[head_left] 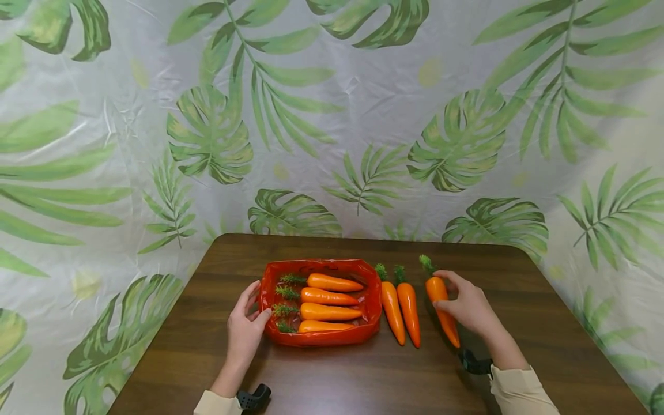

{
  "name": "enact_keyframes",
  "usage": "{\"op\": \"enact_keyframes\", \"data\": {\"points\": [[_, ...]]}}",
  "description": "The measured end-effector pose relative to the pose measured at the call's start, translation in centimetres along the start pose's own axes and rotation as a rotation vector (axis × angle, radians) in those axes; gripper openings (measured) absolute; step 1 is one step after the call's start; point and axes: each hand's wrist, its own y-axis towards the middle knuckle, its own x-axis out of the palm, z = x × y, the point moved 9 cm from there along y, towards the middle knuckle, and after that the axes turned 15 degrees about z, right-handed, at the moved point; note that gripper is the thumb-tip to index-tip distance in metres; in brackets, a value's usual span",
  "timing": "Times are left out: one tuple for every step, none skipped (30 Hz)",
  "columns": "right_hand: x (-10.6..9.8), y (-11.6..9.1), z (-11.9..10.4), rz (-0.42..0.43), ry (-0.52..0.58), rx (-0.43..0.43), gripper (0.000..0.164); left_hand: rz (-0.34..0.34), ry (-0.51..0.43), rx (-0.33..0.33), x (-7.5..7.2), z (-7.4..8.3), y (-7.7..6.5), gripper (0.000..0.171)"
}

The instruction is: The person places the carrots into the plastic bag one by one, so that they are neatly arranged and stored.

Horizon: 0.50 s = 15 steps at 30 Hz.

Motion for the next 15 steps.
{"op": "enact_keyframes", "data": {"points": [[-0.1,0.1,-0.1,0.002,-0.001,-0.004,0.068,0.000,0.001,0.000,0.0,0.0,0.0,0.064],[-0.2,0.1,-0.3,0.005,0.000,-0.008,0.068,0.001,0.002,0.001,0.0,0.0,0.0,0.064],[-0.3,0.2,-0.4,0.007,0.002,-0.011,0.068,0.001,0.004,0.002,0.0,-0.1,0.0,0.063],[-0.3,0.2,-0.6,0.008,0.003,-0.013,0.068,0.002,0.003,0.003,0.0,0.0,0.0,0.063],[-0.4,0.3,-0.7,0.010,0.004,-0.014,0.069,0.003,0.004,0.005,0.0,0.0,0.0,0.063],[-0.5,0.3,-0.9,0.012,0.003,-0.016,0.069,0.003,0.004,0.005,0.0,0.0,0.0,0.063],[-0.5,0.4,-1.1,0.014,0.003,-0.018,0.069,0.004,0.005,0.005,0.0,0.0,0.0,0.063],[-0.6,0.4,-1.3,0.015,0.005,-0.019,0.069,0.004,0.006,0.004,0.0,0.0,0.1,0.063],[-0.7,0.4,-1.5,0.016,0.007,-0.020,0.069,0.003,0.006,0.003,0.0,0.0,0.1,0.063],[-0.8,0.5,-1.7,0.019,0.009,-0.024,0.069,0.003,0.007,0.002,0.0,0.0,0.1,0.063],[-0.8,0.5,-2.0,0.022,0.012,-0.027,0.069,0.001,0.007,0.000,0.0,0.0,0.0,0.064],[-0.9,0.5,-2.3,0.023,0.017,-0.029,0.069,0.000,0.007,-0.001,0.0,-0.1,0.0,0.064],[-1.0,0.6,-2.6,0.024,0.023,-0.033,0.069,-0.001,0.006,-0.002,0.0,-0.1,0.0,0.064],[-1.0,0.7,-2.9,0.025,0.026,-0.036,0.069,-0.002,0.005,-0.002,0.0,-0.1,0.0,0.064],[-1.0,0.8,-3.2,0.024,0.033,-0.040,0.069,-0.001,0.005,-0.001,0.0,-0.1,0.1,0.064]]}}
